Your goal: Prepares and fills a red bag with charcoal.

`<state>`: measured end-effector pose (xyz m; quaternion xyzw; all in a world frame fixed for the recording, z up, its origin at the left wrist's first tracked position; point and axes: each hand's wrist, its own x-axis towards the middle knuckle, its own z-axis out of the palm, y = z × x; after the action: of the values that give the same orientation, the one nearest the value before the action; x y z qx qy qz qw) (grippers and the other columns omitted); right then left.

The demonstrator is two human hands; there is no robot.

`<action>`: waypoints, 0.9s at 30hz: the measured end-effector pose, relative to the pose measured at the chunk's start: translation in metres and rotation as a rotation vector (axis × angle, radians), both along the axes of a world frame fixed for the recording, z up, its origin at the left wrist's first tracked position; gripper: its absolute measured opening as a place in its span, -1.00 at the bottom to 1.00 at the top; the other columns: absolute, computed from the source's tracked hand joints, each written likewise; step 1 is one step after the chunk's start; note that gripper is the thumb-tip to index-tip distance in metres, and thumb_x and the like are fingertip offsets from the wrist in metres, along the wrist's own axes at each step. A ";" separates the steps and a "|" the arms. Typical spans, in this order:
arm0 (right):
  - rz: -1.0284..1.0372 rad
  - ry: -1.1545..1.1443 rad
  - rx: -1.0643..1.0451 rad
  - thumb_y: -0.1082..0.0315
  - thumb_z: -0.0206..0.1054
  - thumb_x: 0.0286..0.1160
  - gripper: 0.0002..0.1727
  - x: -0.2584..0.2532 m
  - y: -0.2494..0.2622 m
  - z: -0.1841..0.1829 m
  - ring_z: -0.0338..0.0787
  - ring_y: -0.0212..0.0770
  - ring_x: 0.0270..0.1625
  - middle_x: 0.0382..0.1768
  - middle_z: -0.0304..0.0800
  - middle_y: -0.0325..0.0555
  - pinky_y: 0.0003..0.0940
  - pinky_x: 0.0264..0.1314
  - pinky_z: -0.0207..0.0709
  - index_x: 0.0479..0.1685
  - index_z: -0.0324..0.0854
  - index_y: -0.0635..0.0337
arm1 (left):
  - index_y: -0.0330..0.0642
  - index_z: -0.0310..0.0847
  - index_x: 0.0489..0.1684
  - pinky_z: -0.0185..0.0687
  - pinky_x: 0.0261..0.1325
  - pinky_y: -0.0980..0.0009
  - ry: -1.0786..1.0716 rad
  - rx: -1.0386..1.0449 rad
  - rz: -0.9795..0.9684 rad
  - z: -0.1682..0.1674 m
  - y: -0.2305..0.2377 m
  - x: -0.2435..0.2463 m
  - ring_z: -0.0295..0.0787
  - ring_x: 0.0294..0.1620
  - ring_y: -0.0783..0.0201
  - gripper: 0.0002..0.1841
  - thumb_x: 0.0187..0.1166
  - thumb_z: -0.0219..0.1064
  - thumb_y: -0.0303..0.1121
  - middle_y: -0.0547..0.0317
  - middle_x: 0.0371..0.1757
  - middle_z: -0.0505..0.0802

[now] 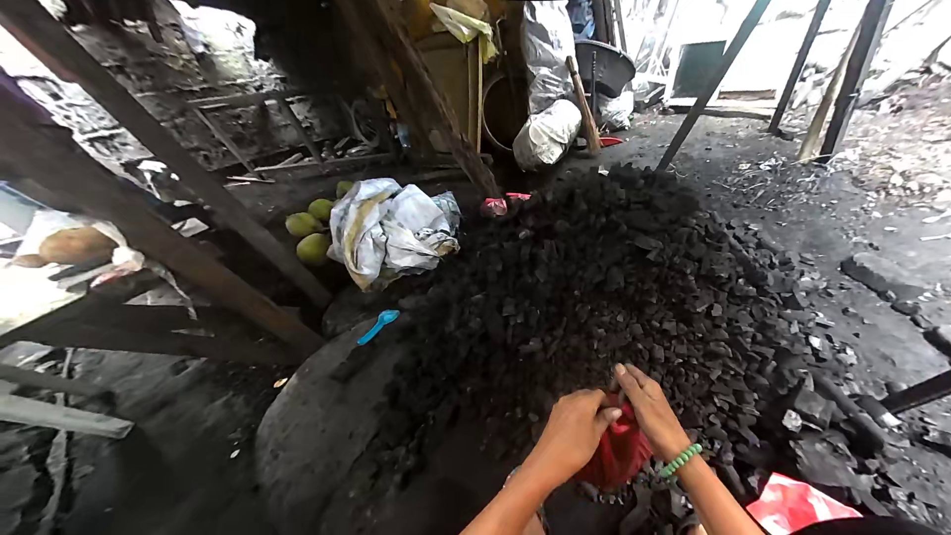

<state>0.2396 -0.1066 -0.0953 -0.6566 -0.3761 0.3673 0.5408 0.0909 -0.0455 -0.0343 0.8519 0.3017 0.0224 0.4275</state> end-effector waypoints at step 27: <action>-0.165 -1.235 0.620 0.33 0.27 0.27 -0.69 0.032 0.001 -0.016 0.69 0.03 -0.49 -0.65 0.61 -0.02 -0.08 -0.41 0.53 -0.80 0.56 0.23 | -0.31 0.65 0.40 0.48 0.49 0.04 0.128 -0.017 -0.059 0.039 -0.021 -0.021 0.69 0.39 0.00 -0.57 0.83 -0.05 -0.30 -0.19 0.33 0.76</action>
<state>0.2719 -0.1058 -0.1117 -0.5869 -0.6514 -0.2402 0.4166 0.0700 -0.0664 0.0049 0.8565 0.3032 -0.0476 0.4150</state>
